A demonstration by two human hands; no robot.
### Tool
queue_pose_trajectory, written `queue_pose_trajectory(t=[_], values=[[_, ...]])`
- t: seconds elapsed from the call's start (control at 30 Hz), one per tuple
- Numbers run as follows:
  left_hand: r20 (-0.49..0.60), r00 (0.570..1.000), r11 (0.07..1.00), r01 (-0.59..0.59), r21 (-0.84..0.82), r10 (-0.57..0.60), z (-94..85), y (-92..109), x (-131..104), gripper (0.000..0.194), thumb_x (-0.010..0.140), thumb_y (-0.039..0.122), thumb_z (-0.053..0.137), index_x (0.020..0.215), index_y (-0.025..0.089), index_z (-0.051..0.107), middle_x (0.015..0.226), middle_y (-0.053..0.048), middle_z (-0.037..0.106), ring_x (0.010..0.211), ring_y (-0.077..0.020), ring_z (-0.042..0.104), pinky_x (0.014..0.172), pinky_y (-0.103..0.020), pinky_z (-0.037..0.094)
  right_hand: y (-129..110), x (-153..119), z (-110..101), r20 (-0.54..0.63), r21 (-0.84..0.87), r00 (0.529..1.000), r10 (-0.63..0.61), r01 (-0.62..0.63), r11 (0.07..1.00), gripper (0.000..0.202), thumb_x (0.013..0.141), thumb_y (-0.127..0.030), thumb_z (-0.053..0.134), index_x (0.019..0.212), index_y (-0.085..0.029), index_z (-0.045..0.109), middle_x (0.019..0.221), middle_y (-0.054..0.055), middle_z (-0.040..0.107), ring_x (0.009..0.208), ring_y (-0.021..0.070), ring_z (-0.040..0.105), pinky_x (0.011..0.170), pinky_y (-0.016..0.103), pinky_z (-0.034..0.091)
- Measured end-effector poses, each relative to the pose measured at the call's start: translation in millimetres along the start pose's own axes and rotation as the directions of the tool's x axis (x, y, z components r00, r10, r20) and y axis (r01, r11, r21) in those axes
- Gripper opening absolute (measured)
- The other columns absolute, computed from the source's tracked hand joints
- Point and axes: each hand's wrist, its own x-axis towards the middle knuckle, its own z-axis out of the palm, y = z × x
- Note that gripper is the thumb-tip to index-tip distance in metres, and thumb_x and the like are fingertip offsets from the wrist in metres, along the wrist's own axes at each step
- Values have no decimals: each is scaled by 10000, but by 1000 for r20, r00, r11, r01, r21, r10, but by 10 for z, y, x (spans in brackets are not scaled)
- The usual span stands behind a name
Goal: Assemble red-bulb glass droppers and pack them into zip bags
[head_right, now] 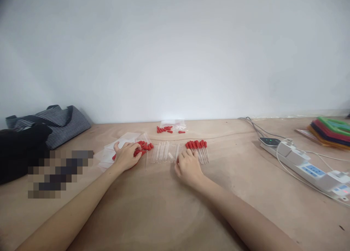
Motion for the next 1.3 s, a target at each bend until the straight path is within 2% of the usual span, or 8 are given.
queue_pose_trajectory(t=[0.13, 0.27, 0.37, 0.43, 0.67, 0.83, 1.03, 1.3], values=[[-39, 999, 999, -28, -36, 27, -66, 61, -10, 114, 781, 271, 465, 816, 233, 567, 886, -26, 650, 914, -228, 529, 934, -524, 105, 10, -210, -29, 34, 49, 984, -177, 175, 983, 105, 774, -207, 463, 714, -163, 537, 725, 47, 566, 767, 171, 433, 690, 311, 201], [-131, 983, 969, -151, -197, 127, -146, 273, -218, 121, 792, 267, 479, 857, 228, 573, 887, -20, 643, 909, -206, 528, 906, -443, 189, 50, -263, -42, 108, 110, 970, -220, 208, 972, 104, 779, -235, 482, 720, -172, 539, 728, 32, 563, 768, 159, 433, 704, 313, 196], [-36, 958, 904, -281, -323, 285, -186, 469, -482, 114, 792, 254, 485, 853, 230, 578, 843, -11, 639, 870, -189, 527, 837, -391, 245, 79, -257, -46, 157, 167, 965, -208, 182, 969, 117, 790, -257, 478, 732, -178, 541, 742, 24, 569, 778, 158, 439, 705, 314, 197], [19, 943, 879, -303, -368, 332, -193, 562, -628, 116, 785, 242, 488, 856, 226, 579, 822, -9, 634, 844, -183, 525, 820, -386, 247, 90, -253, -53, 177, 195, 966, -189, 154, 969, 125, 796, -275, 474, 741, -186, 542, 755, 19, 572, 789, 161, 441, 709, 319, 195], [-21, 952, 903, -296, -312, 305, -111, 640, -723, 195, 747, 276, 554, 928, 260, 627, 892, -28, 611, 865, -204, 509, 788, -397, 236, 39, -245, -42, 168, 259, 980, -104, 58, 964, 226, 765, -428, 526, 808, -207, 545, 833, 21, 574, 838, 175, 448, 726, 328, 210], [-54, 957, 901, -286, -326, 285, -68, 712, -694, 131, 790, 251, 520, 792, 272, 650, 829, 1, 629, 825, -180, 523, 776, -384, 228, -20, -241, 52, 125, 228, 989, -74, 44, 973, 111, 798, -300, 511, 757, -203, 546, 800, 18, 576, 833, 172, 458, 721, 324, 214], [-9, 973, 915, -218, -340, 229, -51, 770, -678, 137, 837, 226, 448, 842, 229, 584, 810, 12, 650, 823, -171, 528, 764, -361, 235, -74, -266, 93, -3, 239, 999, -49, 49, 970, 108, 835, -211, 441, 760, -189, 516, 766, 6, 600, 790, 153, 486, 779, 344, 201], [22, 977, 908, -190, -373, 213, -45, 767, -682, 95, 827, 231, 463, 846, 236, 556, 799, 31, 644, 826, -173, 538, 810, -384, 211, -177, -277, 51, 0, 339, 999, -32, 30, 940, 125, 841, -193, 424, 753, -187, 512, 751, -12, 622, 783, 143, 494, 817, 355, 164]])
